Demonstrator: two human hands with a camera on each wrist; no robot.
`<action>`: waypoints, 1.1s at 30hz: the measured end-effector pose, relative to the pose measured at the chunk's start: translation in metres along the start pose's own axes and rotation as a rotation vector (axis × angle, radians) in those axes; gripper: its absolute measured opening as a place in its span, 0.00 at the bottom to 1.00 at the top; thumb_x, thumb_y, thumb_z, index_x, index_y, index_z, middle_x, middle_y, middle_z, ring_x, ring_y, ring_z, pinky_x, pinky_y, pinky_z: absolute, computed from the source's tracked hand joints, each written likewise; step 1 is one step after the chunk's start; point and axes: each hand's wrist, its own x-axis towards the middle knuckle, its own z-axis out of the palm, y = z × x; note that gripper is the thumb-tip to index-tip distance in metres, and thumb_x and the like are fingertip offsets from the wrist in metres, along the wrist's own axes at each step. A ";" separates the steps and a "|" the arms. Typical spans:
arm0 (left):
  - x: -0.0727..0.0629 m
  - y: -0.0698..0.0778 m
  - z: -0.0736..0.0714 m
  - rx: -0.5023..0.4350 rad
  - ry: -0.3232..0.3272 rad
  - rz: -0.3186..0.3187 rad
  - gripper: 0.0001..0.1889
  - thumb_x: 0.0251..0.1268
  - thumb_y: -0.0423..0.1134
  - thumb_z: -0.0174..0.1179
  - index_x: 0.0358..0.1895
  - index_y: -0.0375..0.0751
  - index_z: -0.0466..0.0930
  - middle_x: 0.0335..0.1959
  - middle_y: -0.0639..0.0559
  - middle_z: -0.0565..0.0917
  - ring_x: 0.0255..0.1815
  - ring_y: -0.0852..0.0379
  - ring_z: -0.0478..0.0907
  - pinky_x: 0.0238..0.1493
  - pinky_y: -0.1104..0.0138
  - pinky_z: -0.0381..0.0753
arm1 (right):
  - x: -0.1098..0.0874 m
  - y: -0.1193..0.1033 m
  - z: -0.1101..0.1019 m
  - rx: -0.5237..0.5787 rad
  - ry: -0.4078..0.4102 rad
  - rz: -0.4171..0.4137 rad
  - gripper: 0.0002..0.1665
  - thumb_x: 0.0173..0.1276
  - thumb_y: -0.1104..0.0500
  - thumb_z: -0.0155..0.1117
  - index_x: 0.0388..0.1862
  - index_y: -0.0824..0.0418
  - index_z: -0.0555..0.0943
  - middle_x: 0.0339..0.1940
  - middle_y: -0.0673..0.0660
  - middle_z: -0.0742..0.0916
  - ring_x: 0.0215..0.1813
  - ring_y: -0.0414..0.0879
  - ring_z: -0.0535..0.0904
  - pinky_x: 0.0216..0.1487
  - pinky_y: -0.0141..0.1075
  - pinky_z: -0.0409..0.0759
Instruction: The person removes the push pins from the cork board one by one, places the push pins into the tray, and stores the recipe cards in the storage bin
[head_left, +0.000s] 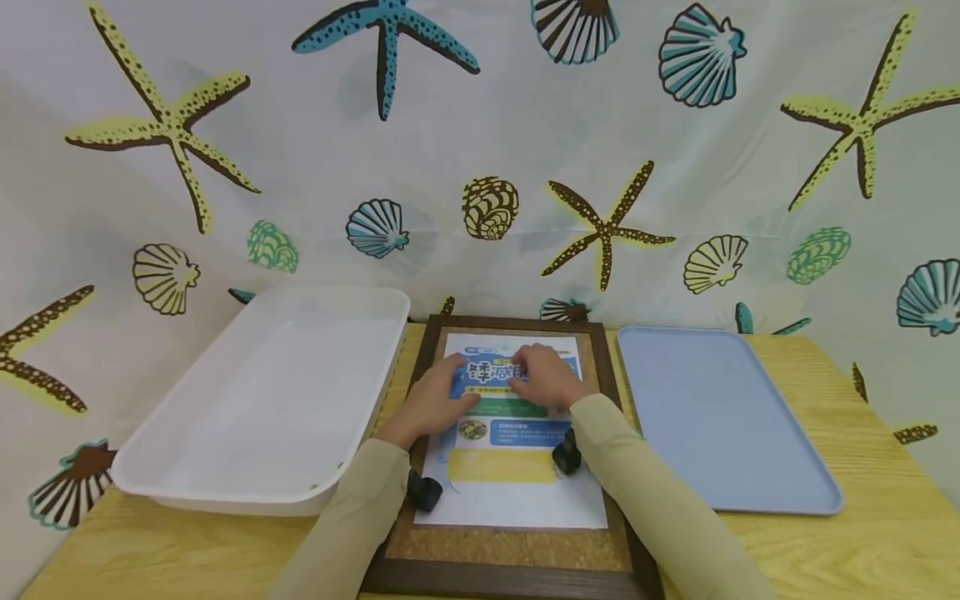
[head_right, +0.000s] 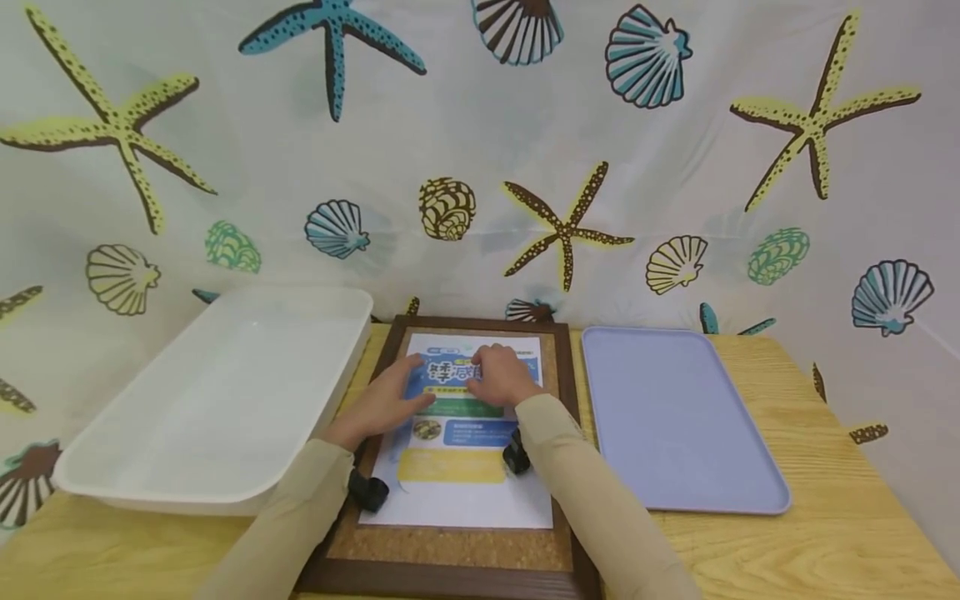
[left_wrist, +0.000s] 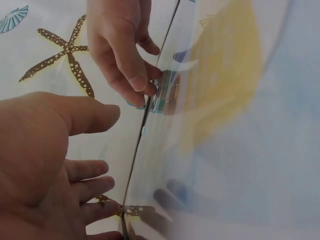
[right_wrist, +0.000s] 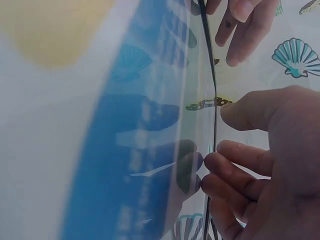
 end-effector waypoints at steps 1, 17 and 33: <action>0.001 -0.001 0.001 0.003 0.002 0.001 0.37 0.64 0.43 0.61 0.72 0.33 0.56 0.74 0.36 0.59 0.75 0.39 0.56 0.73 0.48 0.58 | 0.002 0.000 0.000 0.001 -0.001 0.000 0.23 0.68 0.56 0.62 0.57 0.67 0.76 0.46 0.59 0.82 0.47 0.49 0.77 0.53 0.43 0.77; 0.015 -0.009 0.008 -0.012 0.015 -0.008 0.36 0.63 0.45 0.59 0.72 0.34 0.59 0.75 0.36 0.57 0.78 0.38 0.46 0.76 0.45 0.37 | 0.030 0.005 0.005 0.109 -0.017 0.121 0.22 0.70 0.58 0.57 0.59 0.68 0.75 0.51 0.63 0.84 0.51 0.51 0.81 0.56 0.44 0.78; 0.024 -0.012 0.014 0.048 0.006 -0.007 0.37 0.60 0.48 0.62 0.70 0.36 0.63 0.76 0.39 0.57 0.79 0.40 0.42 0.76 0.46 0.33 | 0.042 0.001 0.005 0.105 0.017 0.158 0.19 0.70 0.58 0.55 0.56 0.66 0.76 0.50 0.64 0.84 0.49 0.53 0.81 0.54 0.46 0.79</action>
